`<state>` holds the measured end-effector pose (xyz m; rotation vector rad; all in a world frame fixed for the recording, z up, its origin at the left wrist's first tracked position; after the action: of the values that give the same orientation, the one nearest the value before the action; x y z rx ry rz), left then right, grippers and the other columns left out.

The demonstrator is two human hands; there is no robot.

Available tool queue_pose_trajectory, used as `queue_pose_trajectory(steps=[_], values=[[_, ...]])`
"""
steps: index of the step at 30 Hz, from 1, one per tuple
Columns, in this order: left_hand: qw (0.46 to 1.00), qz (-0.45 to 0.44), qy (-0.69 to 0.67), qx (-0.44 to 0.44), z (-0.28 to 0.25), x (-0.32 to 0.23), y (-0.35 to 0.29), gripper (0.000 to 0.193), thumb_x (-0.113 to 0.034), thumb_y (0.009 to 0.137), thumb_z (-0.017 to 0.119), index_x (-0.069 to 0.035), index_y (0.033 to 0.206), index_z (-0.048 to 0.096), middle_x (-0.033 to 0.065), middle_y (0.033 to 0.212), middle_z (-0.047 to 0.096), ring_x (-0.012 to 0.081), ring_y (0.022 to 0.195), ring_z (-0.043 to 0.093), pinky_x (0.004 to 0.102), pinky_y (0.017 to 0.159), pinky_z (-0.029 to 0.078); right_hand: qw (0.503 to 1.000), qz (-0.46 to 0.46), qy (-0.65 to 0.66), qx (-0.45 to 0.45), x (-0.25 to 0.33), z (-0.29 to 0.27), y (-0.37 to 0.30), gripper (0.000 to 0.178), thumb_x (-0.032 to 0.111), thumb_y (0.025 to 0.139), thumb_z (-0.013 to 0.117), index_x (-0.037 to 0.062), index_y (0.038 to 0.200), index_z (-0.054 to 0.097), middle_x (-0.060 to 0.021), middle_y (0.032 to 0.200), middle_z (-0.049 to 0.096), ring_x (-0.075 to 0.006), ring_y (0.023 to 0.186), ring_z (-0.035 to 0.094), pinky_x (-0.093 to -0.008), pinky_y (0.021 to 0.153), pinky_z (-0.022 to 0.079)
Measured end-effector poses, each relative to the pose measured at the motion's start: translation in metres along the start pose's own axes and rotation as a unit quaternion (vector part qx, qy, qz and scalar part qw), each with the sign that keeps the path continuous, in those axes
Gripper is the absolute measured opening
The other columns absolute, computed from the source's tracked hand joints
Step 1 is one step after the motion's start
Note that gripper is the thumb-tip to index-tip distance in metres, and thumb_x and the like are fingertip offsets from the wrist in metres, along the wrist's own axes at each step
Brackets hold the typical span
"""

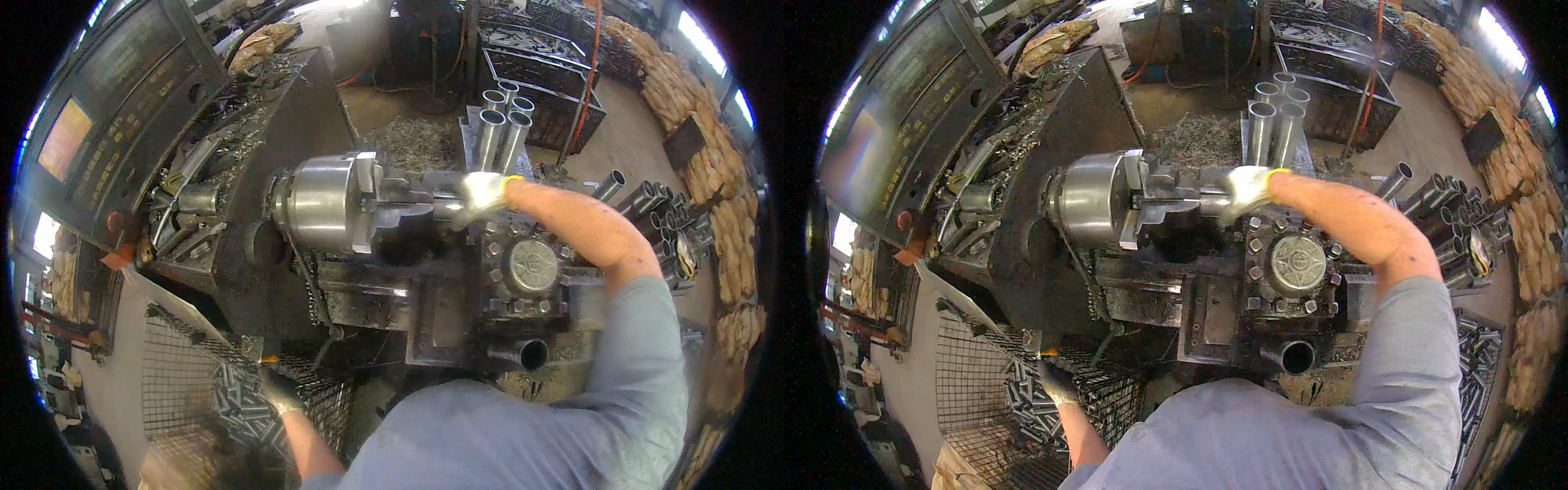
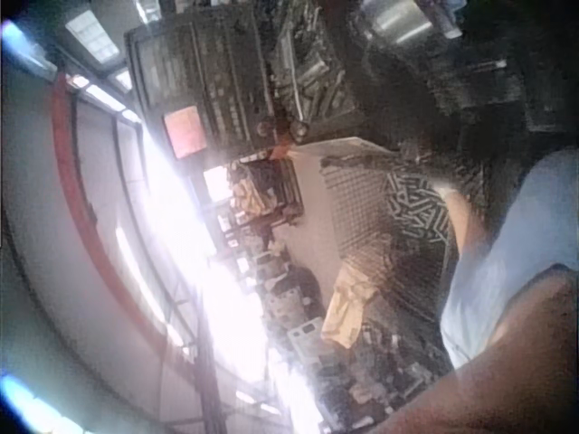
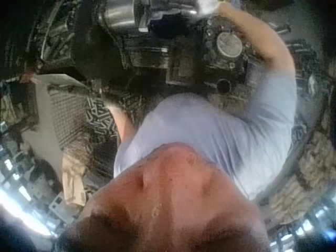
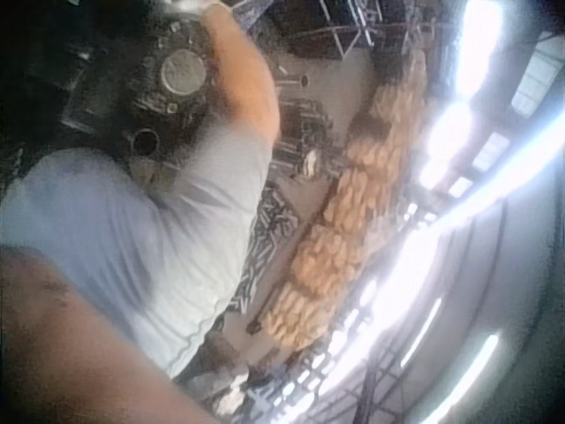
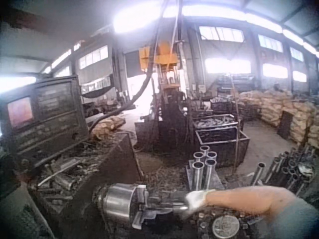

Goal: The person repeatedly picks up cylindrical metal rods from a wire basket, inserts them into a lathe chuck, and removes them after a brief machine cycle. The person then places the processed rods into a collection bin. This cycle is repeated continuously throughout the clip.

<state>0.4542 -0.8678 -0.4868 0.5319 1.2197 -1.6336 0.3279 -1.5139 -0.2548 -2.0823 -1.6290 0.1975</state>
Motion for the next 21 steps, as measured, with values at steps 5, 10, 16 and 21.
queue_pose_trajectory(steps=[5, 10, 16, 21], values=[[0.991, -0.094, -0.087, 0.041, -0.001, -0.02, 0.002, 0.046, -0.059, 0.105, 0.049, -0.02, 0.081, 0.058, -0.0008, 0.065, 0.054, 0.019, 0.06, 0.048, 0.0397, 0.059, 0.043, 0.99, 0.078, 0.107, 0.042, -0.003, 0.004, 0.011, 0.055, 0.032, 0.076, 0.084, 0.0035, 0.122, 0.073, -0.0136, 0.09, 0.078, -0.0237, 0.074, 0.074, -0.0388, 0.069, 0.059], [0.998, -0.036, 0.051, -0.014, -0.036, -0.022, 0.043, 0.031, -0.038, 0.108, 0.05, -0.011, 0.112, 0.066, 0.0043, 0.1, 0.065, 0.0182, 0.09, 0.057, 0.041, 0.088, 0.048, 0.988, 0.091, 0.111, -0.062, 0.011, -0.024, -0.017, 0.077, 0.038, 0.076, 0.078, 0.0015, 0.14, 0.058, -0.0201, 0.11, 0.075, -0.0293, 0.091, 0.074, -0.0403, 0.08, 0.059], [0.814, 0.351, 0.434, -0.162, 0.03, -0.109, -0.05, 0.049, -0.032, 0.106, 0.057, 0.006, 0.138, 0.061, 0.0242, 0.129, 0.067, 0.0371, 0.112, 0.066, 0.0406, 0.101, 0.049, 0.847, 0.064, 0.283, -0.445, -0.013, -0.04, -0.24, 0.05, 0.028, 0.091, 0.072, 0.0028, 0.134, 0.067, -0.0129, 0.112, 0.075, -0.0155, 0.1, 0.067, -0.0319, 0.093, 0.053], [0.512, 0.717, 0.467, -0.073, 0.242, -0.271, -0.175, 0.028, -0.013, 0.095, 0.069, -0.001, 0.121, 0.07, 0.0201, 0.104, 0.073, 0.0423, 0.09, 0.067, 0.0498, 0.081, 0.055, 0.724, 0.223, 0.328, -0.564, -0.009, 0.065, -0.354, 0.036, 0.022, 0.095, 0.074, -0.0036, 0.121, 0.072, -0.01, 0.11, 0.074, -0.0168, 0.1, 0.065, -0.0345, 0.096, 0.051]])
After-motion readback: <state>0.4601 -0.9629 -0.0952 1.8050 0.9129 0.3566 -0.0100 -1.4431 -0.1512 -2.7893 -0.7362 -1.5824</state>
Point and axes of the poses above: each hand's wrist, its own y-axis towards the middle knuckle, its own z-axis out of the palm, x = y × z, the point moved 8 cm from there along y, towards the middle knuckle
